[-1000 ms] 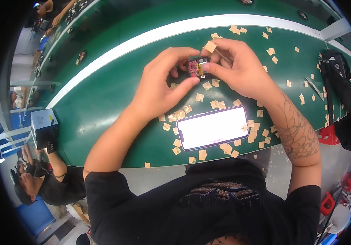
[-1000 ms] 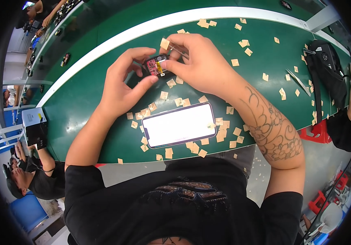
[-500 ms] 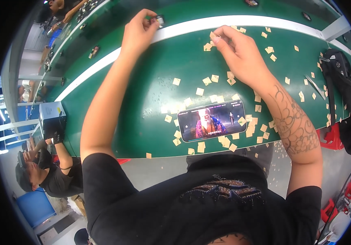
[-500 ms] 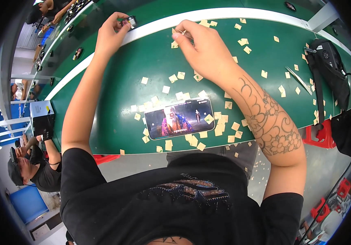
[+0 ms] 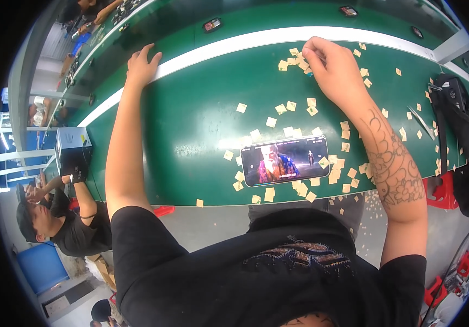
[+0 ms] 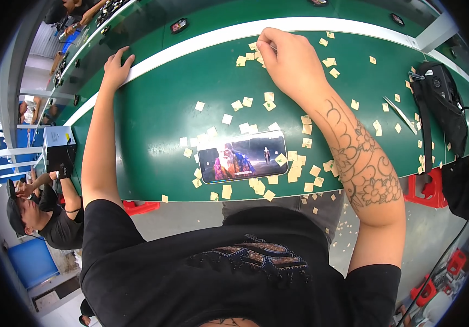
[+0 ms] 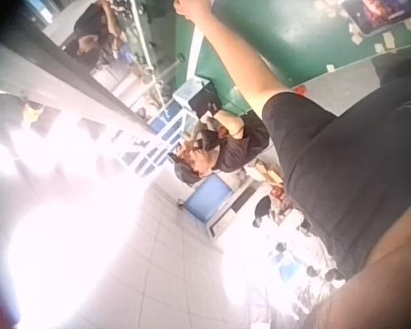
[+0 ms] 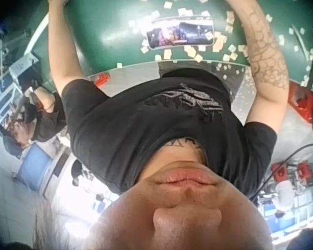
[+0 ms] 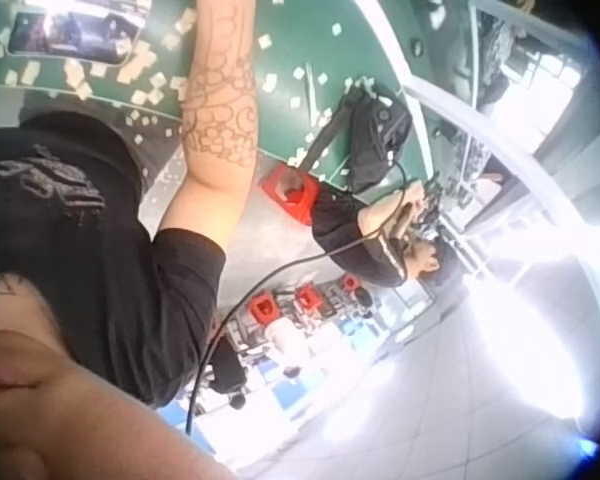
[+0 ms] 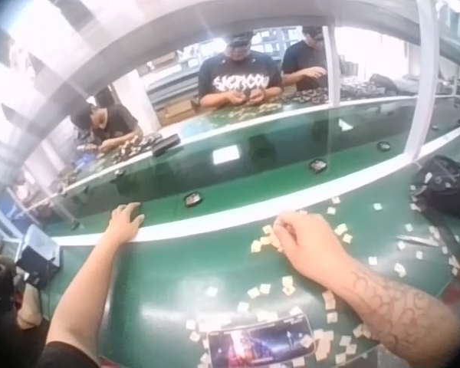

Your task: Assembling small electronic components using tweezers.

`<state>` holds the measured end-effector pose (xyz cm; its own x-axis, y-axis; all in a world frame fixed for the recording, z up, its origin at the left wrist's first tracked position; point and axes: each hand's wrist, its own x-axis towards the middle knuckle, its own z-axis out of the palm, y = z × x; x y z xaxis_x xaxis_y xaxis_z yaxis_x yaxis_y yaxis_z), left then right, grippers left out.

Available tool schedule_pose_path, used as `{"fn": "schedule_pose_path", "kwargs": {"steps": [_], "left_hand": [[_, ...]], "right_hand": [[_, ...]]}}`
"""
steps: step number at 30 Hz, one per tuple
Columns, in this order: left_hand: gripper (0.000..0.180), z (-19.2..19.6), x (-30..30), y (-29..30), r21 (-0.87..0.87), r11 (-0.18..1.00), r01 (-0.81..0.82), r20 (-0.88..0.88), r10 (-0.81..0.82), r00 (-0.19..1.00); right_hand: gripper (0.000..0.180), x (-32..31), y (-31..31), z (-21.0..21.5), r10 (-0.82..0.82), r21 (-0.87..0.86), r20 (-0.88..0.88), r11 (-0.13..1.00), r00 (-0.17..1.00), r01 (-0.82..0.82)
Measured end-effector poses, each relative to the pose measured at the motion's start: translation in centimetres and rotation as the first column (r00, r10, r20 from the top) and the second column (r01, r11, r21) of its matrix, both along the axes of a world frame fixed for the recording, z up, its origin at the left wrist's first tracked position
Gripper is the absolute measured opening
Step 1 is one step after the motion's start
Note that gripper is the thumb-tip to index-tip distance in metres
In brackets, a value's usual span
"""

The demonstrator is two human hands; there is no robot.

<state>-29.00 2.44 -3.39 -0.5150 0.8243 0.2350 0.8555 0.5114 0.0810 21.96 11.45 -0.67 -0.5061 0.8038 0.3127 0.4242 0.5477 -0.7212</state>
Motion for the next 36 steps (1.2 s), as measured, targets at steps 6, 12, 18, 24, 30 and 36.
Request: {"fn": "schedule_pose_path", "kwargs": {"steps": [6,12,18,24,30,36], "left_hand": [[0.047,-0.1,-3.2,-1.1,0.132,0.984,0.119,-0.05,-0.113,0.992],[0.041,1.0,1.0,-2.0,0.354,0.912,0.208,0.169,-0.281,0.945],[0.052,4.7,22.9,-2.9,0.385,0.71,0.59,0.458,-0.702,0.546],[0.052,3.6,28.2,-2.6,0.294,0.565,0.771,0.359,-0.813,0.459],[0.082,4.6,26.3,-4.4,0.255,0.62,0.743,0.34,-0.776,0.531],[0.063,3.6,25.7,-3.7,0.35,0.549,0.759,0.37,-0.826,0.426]], "right_hand": [[0.018,0.1,0.1,-0.4,-0.025,0.095,-0.006,0.995,1.0,0.026],[0.012,-0.8,-0.4,-0.7,0.028,0.09,-0.089,0.996,0.996,-0.02],[0.011,-0.9,-1.0,0.2,0.043,0.036,-0.029,0.998,0.999,-0.041],[0.009,0.1,-0.8,0.1,0.029,-0.03,-0.075,0.999,0.997,-0.032],[0.008,-0.4,-0.7,-0.1,0.034,-0.094,-0.109,0.995,0.993,-0.044],[0.017,-0.8,-1.8,1.3,0.363,0.043,-0.028,0.931,0.931,-0.361]]}}
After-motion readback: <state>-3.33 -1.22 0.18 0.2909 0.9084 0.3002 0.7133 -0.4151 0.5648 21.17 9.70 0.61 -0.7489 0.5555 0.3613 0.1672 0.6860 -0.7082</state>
